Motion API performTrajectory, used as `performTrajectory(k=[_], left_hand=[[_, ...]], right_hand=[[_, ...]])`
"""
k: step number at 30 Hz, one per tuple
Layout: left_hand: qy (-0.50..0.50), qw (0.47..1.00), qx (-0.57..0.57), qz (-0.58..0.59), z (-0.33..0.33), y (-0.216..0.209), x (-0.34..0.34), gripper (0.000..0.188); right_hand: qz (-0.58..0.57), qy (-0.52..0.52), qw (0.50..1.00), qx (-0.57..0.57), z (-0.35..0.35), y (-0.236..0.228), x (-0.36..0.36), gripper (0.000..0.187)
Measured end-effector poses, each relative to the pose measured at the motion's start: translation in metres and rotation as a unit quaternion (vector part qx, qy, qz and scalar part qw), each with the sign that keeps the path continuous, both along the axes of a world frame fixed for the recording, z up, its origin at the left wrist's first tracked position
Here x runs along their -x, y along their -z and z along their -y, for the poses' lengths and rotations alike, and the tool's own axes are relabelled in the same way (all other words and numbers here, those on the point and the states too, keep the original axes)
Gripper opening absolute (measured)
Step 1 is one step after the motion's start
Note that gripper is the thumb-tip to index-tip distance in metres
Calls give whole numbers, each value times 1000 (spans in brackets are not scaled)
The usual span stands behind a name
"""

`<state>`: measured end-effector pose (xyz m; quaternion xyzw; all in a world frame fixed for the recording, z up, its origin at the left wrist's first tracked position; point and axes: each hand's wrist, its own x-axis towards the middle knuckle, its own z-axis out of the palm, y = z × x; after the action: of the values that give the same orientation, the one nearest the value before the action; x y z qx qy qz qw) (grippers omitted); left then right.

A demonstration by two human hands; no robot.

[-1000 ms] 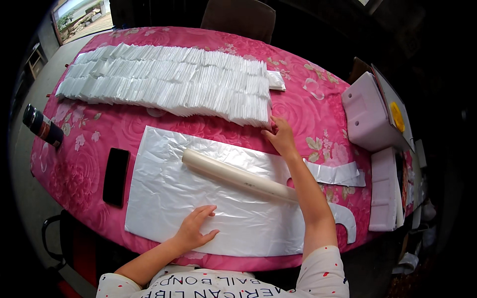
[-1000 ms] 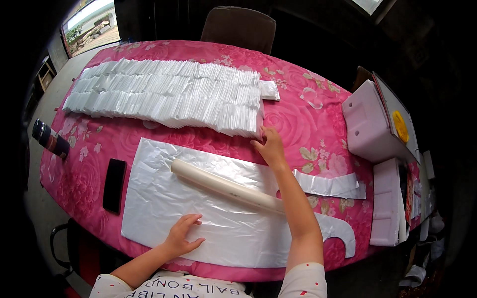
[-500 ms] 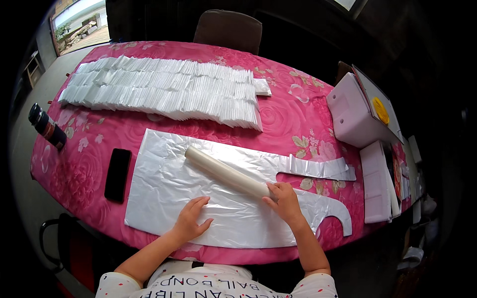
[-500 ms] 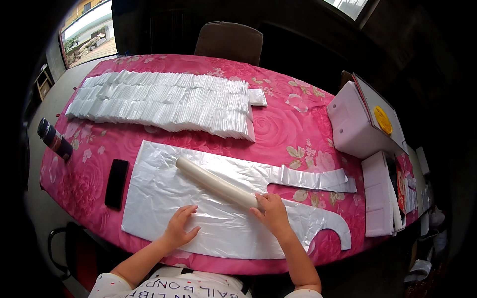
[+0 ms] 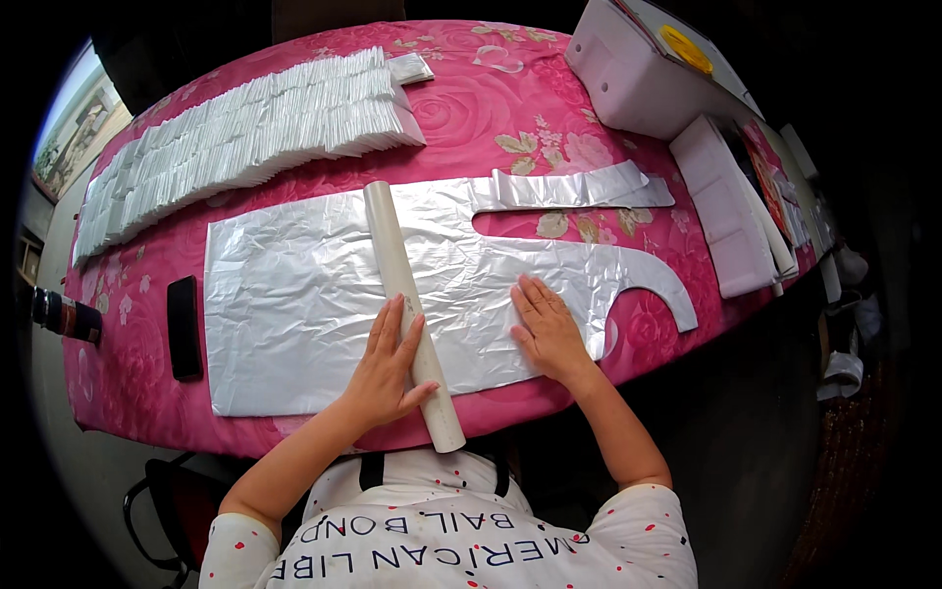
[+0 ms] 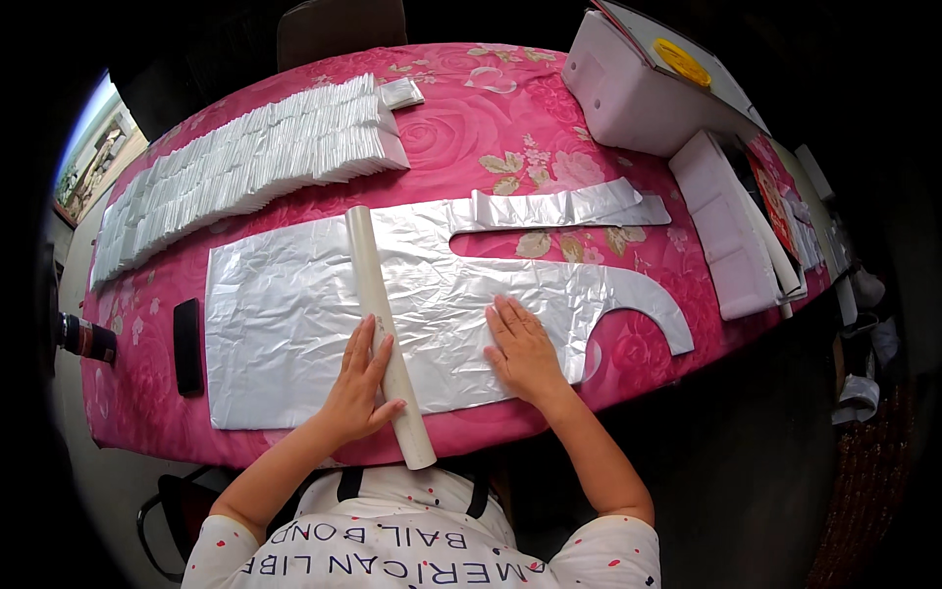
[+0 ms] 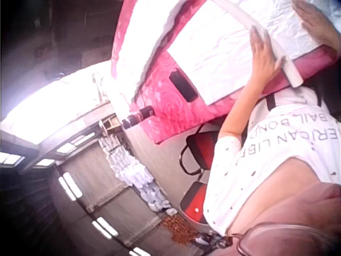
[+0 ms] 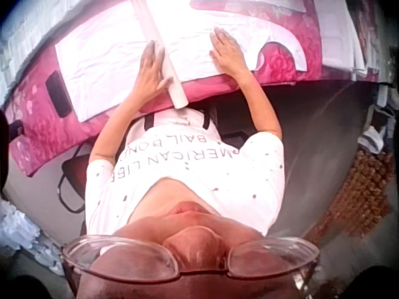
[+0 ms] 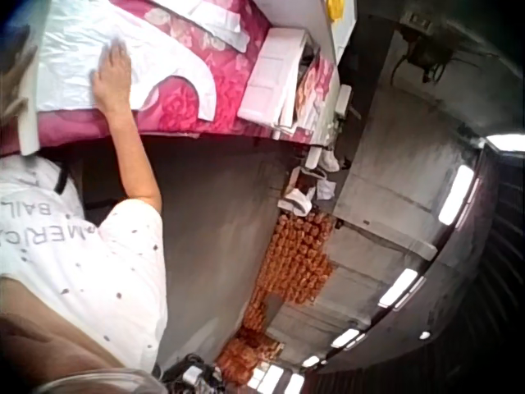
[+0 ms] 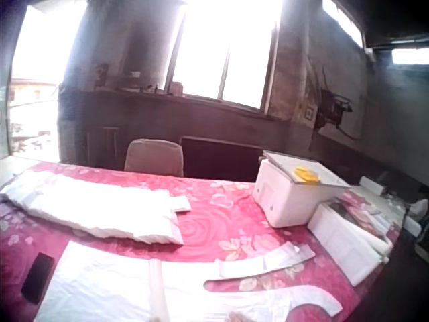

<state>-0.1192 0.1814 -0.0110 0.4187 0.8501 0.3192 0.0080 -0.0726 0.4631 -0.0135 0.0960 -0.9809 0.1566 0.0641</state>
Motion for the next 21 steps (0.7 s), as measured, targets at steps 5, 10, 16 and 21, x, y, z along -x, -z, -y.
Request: performTrajectory(k=[5, 10, 16, 21], left_hand=[[18, 1000, -3, 12, -30, -6, -1, 75], [27, 999, 37, -3, -50, -14, -11, 67], [78, 995, 61, -25, -69, -16, -19, 62], [79, 989, -81, 94, -70, -27, -18, 56]], right_hand=[[-58, 241, 968, -31, -175, 20, -23, 43], [-113, 362, 925, -39, -224, 22, -48, 30], [-157, 403, 901, -35, -189, -9, -43, 14], [-116, 291, 854, 415, -87, -33, -23, 16]])
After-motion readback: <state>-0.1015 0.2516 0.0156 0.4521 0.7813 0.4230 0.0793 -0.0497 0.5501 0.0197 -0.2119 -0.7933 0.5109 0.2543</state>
